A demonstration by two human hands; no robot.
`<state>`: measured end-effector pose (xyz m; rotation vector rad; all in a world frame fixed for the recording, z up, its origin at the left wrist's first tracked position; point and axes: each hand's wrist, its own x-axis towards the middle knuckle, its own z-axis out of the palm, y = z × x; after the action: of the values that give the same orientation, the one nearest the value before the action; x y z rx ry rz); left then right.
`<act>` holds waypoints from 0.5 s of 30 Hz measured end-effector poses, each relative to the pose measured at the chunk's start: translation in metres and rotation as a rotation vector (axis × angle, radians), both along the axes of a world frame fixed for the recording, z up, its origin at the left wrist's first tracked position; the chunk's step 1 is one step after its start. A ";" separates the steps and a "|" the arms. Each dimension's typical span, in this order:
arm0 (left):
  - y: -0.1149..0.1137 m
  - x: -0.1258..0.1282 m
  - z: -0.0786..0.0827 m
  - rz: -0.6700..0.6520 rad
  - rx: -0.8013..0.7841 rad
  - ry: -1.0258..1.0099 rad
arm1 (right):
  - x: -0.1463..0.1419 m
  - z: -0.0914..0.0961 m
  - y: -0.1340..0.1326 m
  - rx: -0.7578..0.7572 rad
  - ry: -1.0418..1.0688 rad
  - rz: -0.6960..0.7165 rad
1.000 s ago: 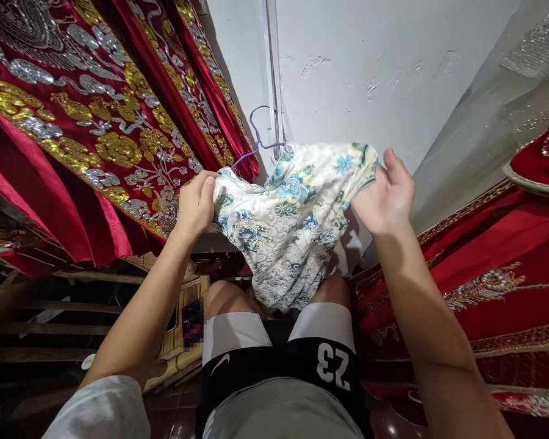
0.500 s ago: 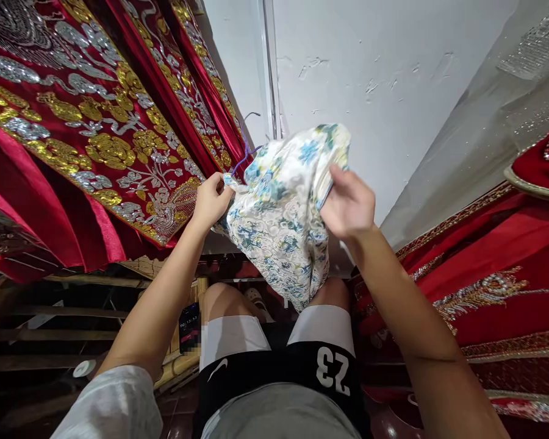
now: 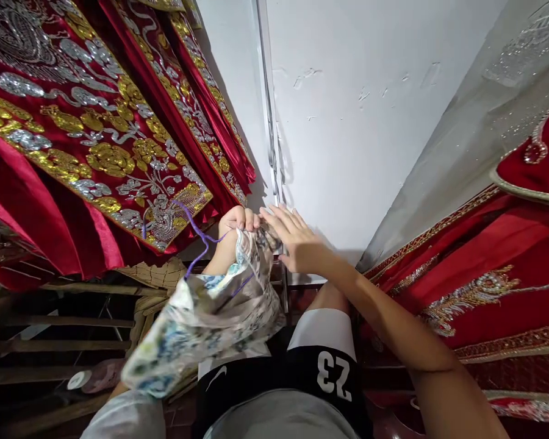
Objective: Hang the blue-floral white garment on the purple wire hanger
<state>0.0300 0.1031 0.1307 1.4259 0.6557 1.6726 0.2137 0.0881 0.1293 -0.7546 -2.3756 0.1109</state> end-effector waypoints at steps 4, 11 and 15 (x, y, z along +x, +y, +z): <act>-0.025 0.004 0.010 -0.149 -0.042 0.020 | -0.003 -0.030 0.003 0.124 -0.027 -0.096; -0.038 -0.020 -0.003 -0.041 -0.059 -0.053 | 0.022 -0.040 -0.005 0.174 -0.101 -0.180; -0.021 -0.042 -0.022 -0.023 -0.182 0.093 | 0.042 -0.036 -0.007 0.147 0.046 -0.369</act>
<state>-0.0123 0.0826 0.1083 1.3812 0.8194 1.4955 0.2553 0.0816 0.0929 -1.0889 -2.1341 -0.1970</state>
